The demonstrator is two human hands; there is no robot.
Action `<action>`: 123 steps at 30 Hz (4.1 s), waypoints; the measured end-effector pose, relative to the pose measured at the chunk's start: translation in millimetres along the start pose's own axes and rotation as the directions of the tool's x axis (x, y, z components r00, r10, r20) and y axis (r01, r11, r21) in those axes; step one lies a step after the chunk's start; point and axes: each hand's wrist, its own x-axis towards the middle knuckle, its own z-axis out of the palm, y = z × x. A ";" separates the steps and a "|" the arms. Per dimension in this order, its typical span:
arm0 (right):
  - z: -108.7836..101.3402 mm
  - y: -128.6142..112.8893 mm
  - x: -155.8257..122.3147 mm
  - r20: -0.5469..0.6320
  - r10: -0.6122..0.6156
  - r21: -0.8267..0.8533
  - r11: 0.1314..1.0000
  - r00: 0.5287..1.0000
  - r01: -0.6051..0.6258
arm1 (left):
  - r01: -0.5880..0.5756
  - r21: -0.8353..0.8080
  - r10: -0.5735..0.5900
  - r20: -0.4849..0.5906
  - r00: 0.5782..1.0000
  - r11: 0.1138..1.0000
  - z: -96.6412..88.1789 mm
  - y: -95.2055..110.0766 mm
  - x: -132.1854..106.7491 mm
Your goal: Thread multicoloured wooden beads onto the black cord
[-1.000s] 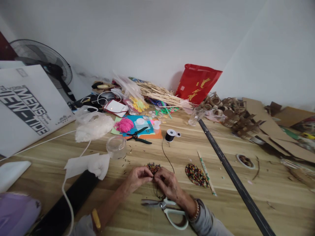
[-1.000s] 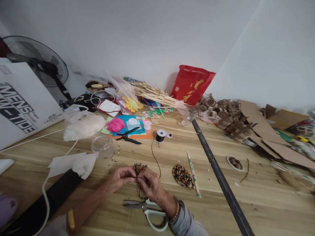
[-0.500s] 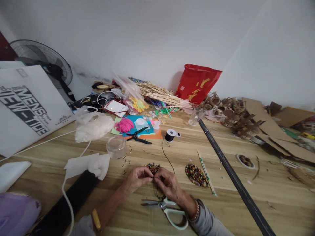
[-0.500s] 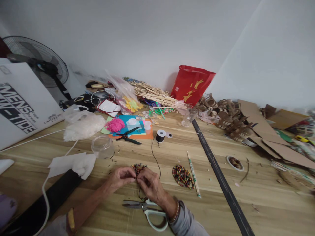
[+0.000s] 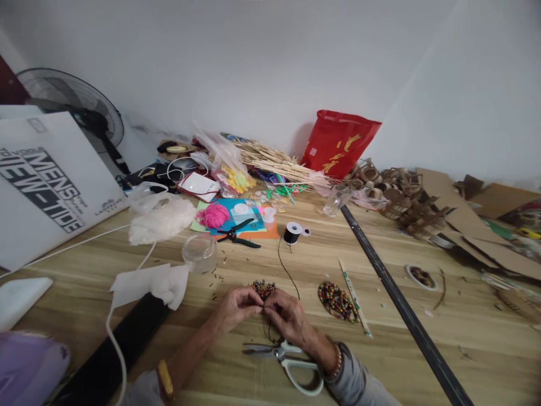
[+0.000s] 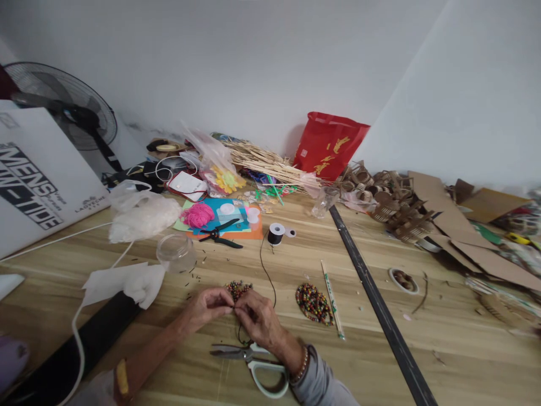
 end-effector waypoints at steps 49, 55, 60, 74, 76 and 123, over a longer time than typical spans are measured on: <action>-1.7 -6.4 4.7 -0.055 -0.040 -0.019 0.999 0.998 0.039 | 0.000 -0.003 0.000 -0.026 1.000 1.000 -3.9 -5.6 3.4; -1.5 -5.4 4.1 -0.045 -0.045 -0.009 0.999 0.998 0.044 | -0.012 0.010 0.012 -0.009 1.000 1.000 -4.3 -6.5 3.2; -1.7 -6.6 4.9 -0.042 -0.040 -0.009 0.999 0.998 0.039 | -0.017 0.000 0.017 0.001 1.000 1.000 -4.8 -8.0 3.4; -1.2 -3.4 2.7 -0.020 -0.042 0.005 0.999 0.999 0.042 | 0.008 -0.005 -0.008 -0.007 1.000 1.000 -4.3 -5.5 3.4; -1.5 -3.9 3.0 -0.016 -0.043 0.008 0.999 0.999 0.043 | 0.009 -0.007 -0.009 -0.010 1.000 1.000 -4.0 -5.5 3.6; -1.0 -2.2 2.2 0.002 -0.031 0.016 0.999 1.000 0.031 | 0.040 0.002 -0.040 -0.014 0.999 0.999 -2.0 1.2 0.0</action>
